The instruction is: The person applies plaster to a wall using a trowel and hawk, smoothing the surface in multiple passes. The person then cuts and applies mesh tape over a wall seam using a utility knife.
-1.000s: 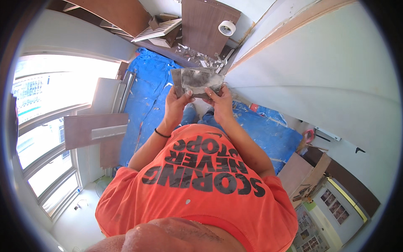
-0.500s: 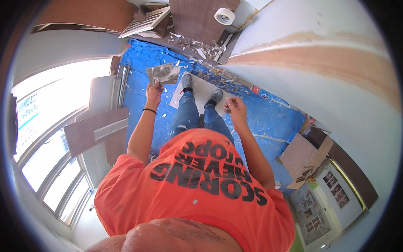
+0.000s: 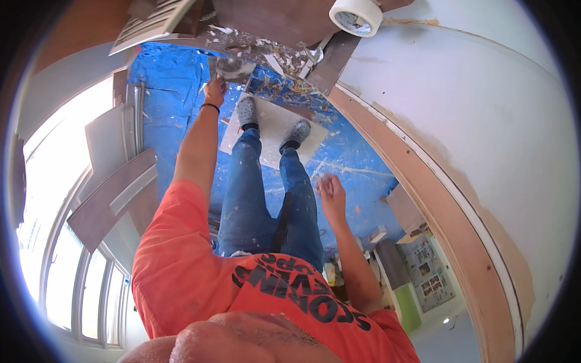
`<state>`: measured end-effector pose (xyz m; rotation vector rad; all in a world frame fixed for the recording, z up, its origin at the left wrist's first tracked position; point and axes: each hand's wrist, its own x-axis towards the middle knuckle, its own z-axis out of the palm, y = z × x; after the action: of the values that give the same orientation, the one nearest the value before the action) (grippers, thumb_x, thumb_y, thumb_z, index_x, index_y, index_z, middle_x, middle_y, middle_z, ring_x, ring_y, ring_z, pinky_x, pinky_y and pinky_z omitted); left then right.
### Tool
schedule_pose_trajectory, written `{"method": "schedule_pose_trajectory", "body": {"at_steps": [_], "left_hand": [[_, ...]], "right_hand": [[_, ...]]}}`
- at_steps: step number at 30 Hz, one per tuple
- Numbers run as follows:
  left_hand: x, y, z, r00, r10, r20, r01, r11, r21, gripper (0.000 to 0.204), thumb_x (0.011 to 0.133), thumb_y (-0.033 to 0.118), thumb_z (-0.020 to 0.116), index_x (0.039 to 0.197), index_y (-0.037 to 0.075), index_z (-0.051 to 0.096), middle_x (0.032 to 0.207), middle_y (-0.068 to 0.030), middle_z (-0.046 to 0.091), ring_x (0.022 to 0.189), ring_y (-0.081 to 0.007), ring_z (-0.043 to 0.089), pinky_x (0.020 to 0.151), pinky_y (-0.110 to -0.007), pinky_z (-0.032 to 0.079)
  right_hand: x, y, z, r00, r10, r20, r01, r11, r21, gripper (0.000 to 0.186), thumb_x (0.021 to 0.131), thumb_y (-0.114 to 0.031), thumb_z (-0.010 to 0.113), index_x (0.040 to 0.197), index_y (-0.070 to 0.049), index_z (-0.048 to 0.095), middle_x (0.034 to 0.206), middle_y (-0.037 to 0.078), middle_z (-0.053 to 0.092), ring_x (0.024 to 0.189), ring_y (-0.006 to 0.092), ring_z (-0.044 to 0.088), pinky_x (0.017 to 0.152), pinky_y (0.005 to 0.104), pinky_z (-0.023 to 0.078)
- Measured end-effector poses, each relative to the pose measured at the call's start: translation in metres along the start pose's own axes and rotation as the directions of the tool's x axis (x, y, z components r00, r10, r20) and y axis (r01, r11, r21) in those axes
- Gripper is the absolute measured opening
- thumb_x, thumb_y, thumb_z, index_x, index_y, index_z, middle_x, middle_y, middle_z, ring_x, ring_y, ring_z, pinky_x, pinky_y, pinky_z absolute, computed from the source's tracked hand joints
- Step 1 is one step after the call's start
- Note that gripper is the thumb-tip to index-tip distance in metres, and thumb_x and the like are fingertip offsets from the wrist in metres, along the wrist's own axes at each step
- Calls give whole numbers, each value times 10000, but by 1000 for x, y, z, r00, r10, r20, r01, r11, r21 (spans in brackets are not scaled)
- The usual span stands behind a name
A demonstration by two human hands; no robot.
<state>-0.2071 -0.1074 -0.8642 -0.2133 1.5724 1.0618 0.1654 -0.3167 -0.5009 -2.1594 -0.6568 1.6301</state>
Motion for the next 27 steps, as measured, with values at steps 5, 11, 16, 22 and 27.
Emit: {"method": "schedule_pose_trajectory", "body": {"at_steps": [5, 11, 16, 22, 27], "left_hand": [[86, -28, 55, 999, -31, 15, 29, 989, 144, 152, 975, 193, 699, 998, 58, 633, 777, -50, 623, 608, -143, 562, 490, -296, 421], [186, -61, 68, 976, -146, 162, 141, 989, 42, 172, 997, 193, 679, 899, 96, 577, 823, -81, 635, 624, -165, 579, 463, -315, 407], [191, -60, 59, 1000, 28, 4, -28, 999, 40, 221, 1011, 287, 659, 1009, 72, 610, 858, -78, 642, 682, -179, 613, 545, -313, 487], [40, -78, -57, 844, 293, 449, -524, 271, 808, 397, 965, 316, 636, 1188, -12, 637, 1093, -289, 672, 1013, -493, 626, 878, -536, 493], [-205, -84, -332, 780, -197, 594, -609, -21, 793, 201, 941, 193, 548, 931, 30, 667, 858, -192, 681, 797, -401, 647, 727, -515, 508]], "right_hand": [[125, -122, 38, 830, -508, -230, 493, 861, -124, 299, 998, -78, 669, 1265, 7, 565, 1040, 75, 658, 933, 150, 666, 801, 301, 557], [233, -259, 54, 431, -801, -415, 756, 572, -319, 661, 896, 30, 738, 1468, 20, 405, 1438, 153, 492, 1296, 247, 516, 955, 381, 576], [258, -298, 58, 414, -706, -575, 772, 607, -190, 566, 879, 56, 713, 1398, 17, 494, 1234, 156, 643, 1108, 213, 642, 957, 334, 523], [253, -285, 42, 336, -791, -510, 667, 583, -464, 506, 892, 9, 657, 1390, -28, 573, 1232, 155, 675, 1137, 270, 613, 806, 379, 534], [208, -287, 36, 225, -806, -548, 561, 567, -603, 544, 906, 26, 631, 1441, -58, 568, 1276, 147, 670, 1063, 278, 616, 834, 384, 521]]}}
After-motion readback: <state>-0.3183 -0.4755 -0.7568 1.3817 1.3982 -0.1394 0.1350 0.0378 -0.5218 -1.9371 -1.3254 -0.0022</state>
